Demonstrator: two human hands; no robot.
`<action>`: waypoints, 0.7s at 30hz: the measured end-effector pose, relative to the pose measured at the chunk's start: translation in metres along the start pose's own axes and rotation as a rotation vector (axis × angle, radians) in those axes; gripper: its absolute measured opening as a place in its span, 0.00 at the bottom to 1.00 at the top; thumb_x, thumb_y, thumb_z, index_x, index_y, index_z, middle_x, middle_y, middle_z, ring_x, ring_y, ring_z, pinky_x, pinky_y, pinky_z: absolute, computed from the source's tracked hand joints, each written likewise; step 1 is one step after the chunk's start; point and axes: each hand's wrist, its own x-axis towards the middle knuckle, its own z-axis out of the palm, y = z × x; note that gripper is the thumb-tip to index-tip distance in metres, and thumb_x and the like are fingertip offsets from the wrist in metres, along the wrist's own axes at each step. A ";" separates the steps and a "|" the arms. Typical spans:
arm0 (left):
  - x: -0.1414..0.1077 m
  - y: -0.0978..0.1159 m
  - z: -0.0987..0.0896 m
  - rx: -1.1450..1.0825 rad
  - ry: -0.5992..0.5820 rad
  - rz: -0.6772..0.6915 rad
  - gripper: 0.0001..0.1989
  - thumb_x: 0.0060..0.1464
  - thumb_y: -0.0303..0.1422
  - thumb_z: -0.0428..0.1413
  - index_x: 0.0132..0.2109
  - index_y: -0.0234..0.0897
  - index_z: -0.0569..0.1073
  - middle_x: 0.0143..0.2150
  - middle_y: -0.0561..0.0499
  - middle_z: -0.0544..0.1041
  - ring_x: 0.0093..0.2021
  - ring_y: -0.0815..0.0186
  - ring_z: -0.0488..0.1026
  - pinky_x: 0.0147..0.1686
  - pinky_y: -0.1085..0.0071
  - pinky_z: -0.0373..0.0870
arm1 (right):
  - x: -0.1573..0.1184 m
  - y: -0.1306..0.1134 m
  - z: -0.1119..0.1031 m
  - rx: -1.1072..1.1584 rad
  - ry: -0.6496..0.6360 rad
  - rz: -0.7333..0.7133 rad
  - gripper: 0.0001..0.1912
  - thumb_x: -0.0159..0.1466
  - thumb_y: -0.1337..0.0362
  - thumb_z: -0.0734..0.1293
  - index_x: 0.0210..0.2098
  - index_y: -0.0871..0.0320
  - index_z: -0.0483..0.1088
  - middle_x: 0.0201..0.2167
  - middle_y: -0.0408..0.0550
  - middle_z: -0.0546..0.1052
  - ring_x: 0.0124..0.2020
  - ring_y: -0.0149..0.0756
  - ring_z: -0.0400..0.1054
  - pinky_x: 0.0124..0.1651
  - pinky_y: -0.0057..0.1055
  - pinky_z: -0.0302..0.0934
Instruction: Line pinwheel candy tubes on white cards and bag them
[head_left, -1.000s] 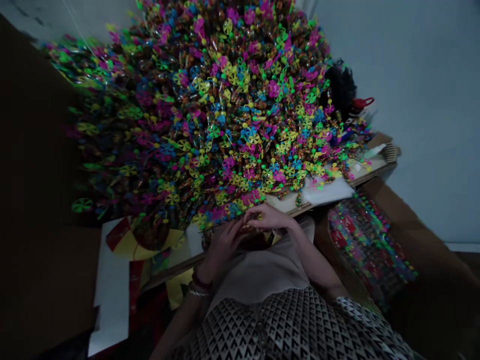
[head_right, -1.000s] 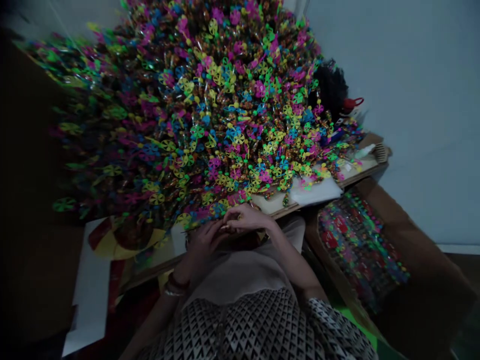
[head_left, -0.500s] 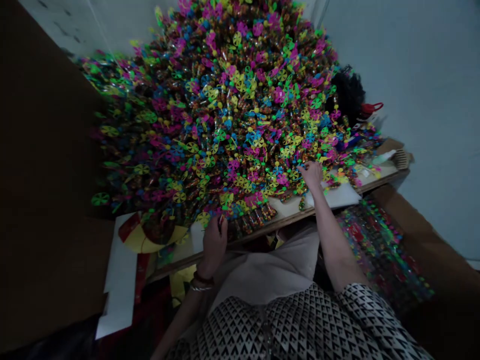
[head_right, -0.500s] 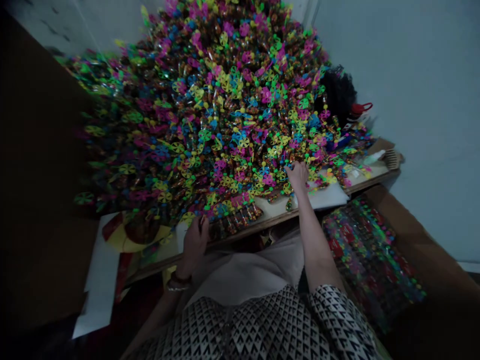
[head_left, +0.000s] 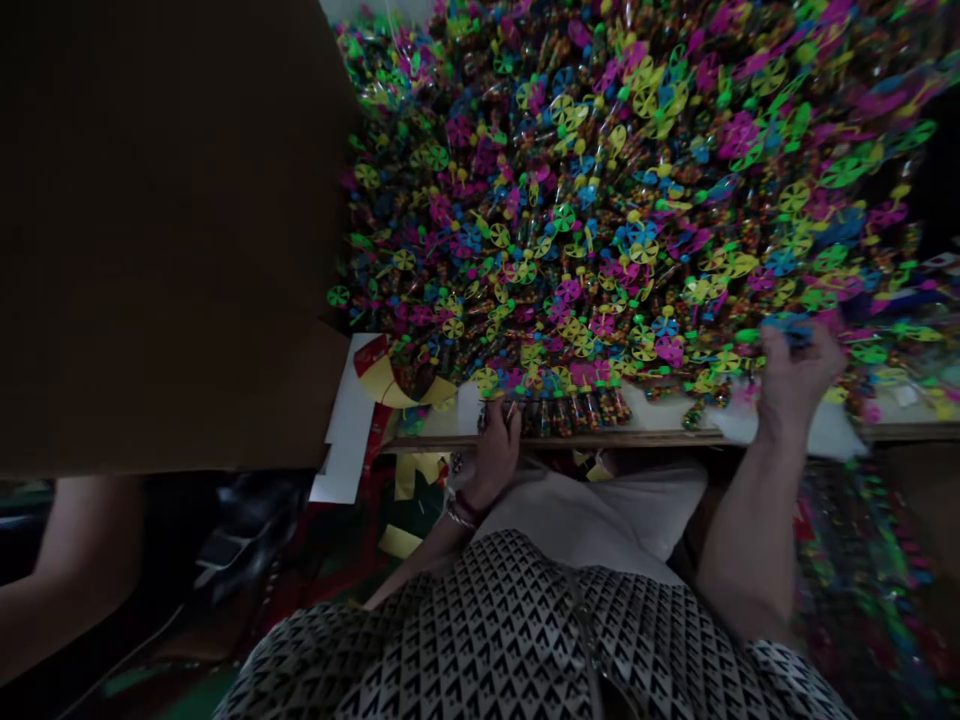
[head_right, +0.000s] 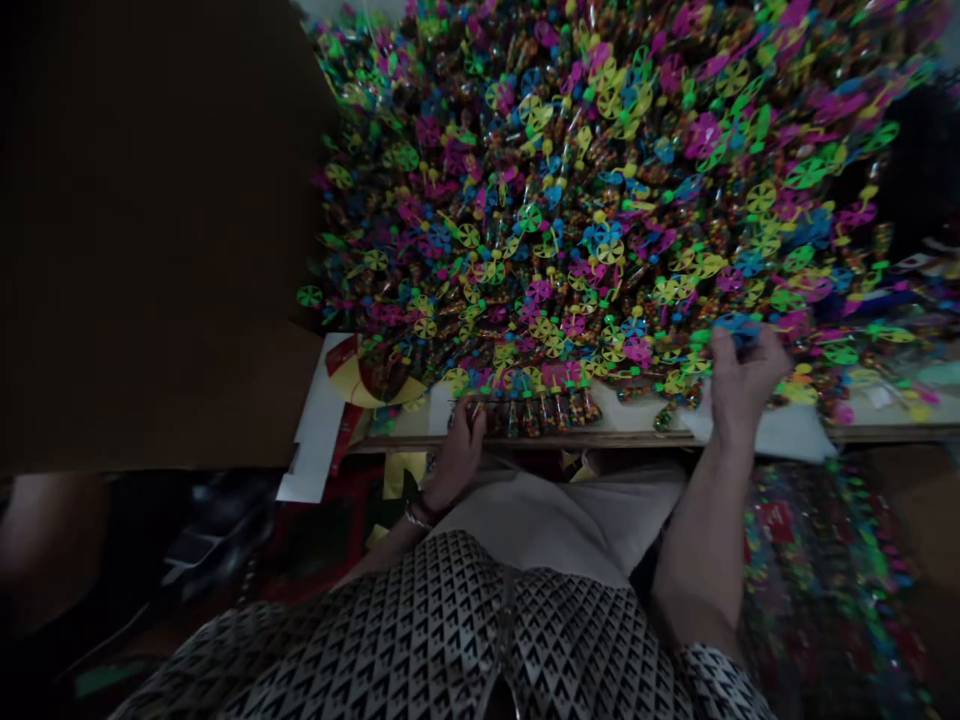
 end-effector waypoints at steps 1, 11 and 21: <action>0.003 -0.003 0.000 -0.041 0.015 -0.020 0.20 0.65 0.40 0.44 0.59 0.36 0.59 0.50 0.41 0.72 0.49 0.60 0.72 0.49 0.63 0.68 | -0.016 -0.017 -0.001 0.180 -0.148 0.034 0.19 0.63 0.52 0.61 0.41 0.61 0.71 0.32 0.52 0.76 0.29 0.32 0.68 0.33 0.31 0.63; 0.023 -0.016 -0.003 -0.304 0.052 -0.127 0.28 0.50 0.42 0.62 0.54 0.38 0.61 0.48 0.46 0.73 0.48 0.61 0.72 0.48 0.65 0.69 | -0.113 -0.155 0.124 0.314 -1.391 -0.187 0.14 0.59 0.60 0.63 0.37 0.63 0.74 0.29 0.43 0.75 0.29 0.29 0.64 0.32 0.24 0.57; 0.019 -0.016 0.014 -0.103 0.000 -0.139 0.29 0.43 0.36 0.66 0.51 0.37 0.63 0.48 0.45 0.73 0.51 0.54 0.70 0.51 0.58 0.66 | -0.097 -0.149 0.163 0.090 -1.473 -0.493 0.13 0.57 0.69 0.67 0.42 0.60 0.73 0.40 0.50 0.77 0.43 0.39 0.69 0.47 0.30 0.61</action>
